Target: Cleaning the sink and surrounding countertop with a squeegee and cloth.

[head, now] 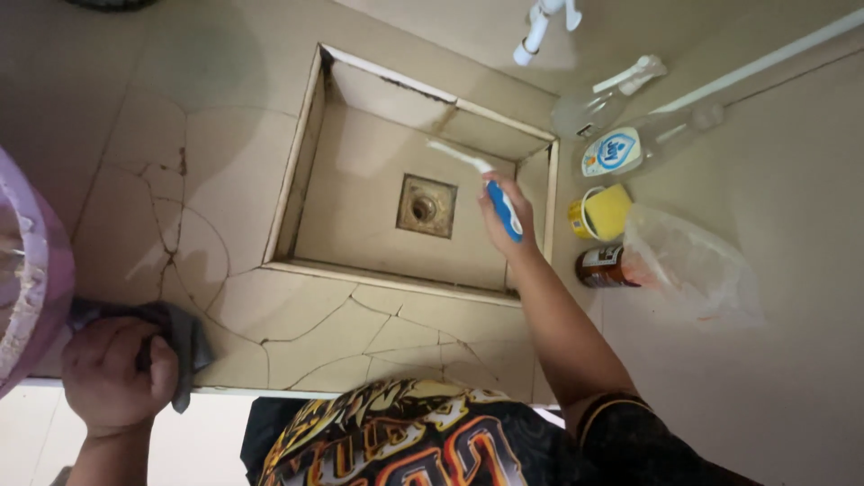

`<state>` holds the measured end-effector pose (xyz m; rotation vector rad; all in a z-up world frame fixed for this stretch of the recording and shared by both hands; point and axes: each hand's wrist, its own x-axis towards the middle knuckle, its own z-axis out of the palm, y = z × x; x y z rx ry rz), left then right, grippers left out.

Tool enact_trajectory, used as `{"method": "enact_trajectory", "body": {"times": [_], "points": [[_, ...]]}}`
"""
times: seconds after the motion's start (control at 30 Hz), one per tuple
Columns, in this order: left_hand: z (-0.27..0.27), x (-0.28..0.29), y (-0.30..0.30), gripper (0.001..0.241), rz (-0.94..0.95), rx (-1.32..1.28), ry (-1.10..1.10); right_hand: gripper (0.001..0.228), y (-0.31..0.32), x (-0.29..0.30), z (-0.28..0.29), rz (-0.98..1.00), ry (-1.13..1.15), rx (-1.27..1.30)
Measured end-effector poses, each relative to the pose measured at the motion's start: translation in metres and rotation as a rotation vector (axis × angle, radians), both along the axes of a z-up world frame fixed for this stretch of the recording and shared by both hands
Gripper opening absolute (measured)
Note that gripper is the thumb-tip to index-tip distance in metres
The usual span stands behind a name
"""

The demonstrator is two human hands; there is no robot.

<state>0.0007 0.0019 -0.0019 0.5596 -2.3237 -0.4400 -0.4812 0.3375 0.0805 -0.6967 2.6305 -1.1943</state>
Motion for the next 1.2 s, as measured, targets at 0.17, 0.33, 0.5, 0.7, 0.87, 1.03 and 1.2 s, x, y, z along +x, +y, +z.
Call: {"method": "enact_trajectory", "body": {"times": [0.17, 0.33, 0.5, 0.7, 0.87, 1.03, 1.2], "points": [[0.012, -0.004, 0.004, 0.01, 0.031, -0.023, -0.027, 0.034, -0.025, -0.02, -0.02, 0.095, 0.247, -0.123], [0.018, -0.006, 0.003, 0.013, 0.029, -0.058, -0.007, 0.04, -0.038, -0.022, -0.053, 0.218, 0.351, -0.116], [0.011, -0.005, 0.003, 0.012, 0.018, 0.018, 0.004, 0.03, -0.023, 0.002, -0.048, 0.437, 0.098, -0.191], [0.016, -0.005, 0.003, 0.011, 0.001, 0.056, -0.014, 0.034, -0.02, 0.005, -0.011, 0.463, 0.193, -0.159], [0.017, -0.006, 0.004, 0.011, 0.019, 0.052, -0.028, 0.026, -0.027, -0.016, -0.047, 0.203, 0.232, -0.129], [0.016, -0.008, 0.003, 0.012, -0.002, 0.097, 0.015, 0.021, -0.056, 0.018, 0.003, 0.349, 0.087, -0.091], [0.021, -0.01, 0.009, 0.011, 0.064, 0.072, -0.065, 0.022, -0.07, -0.009, -0.023, 0.15, 0.241, -0.117]]}}
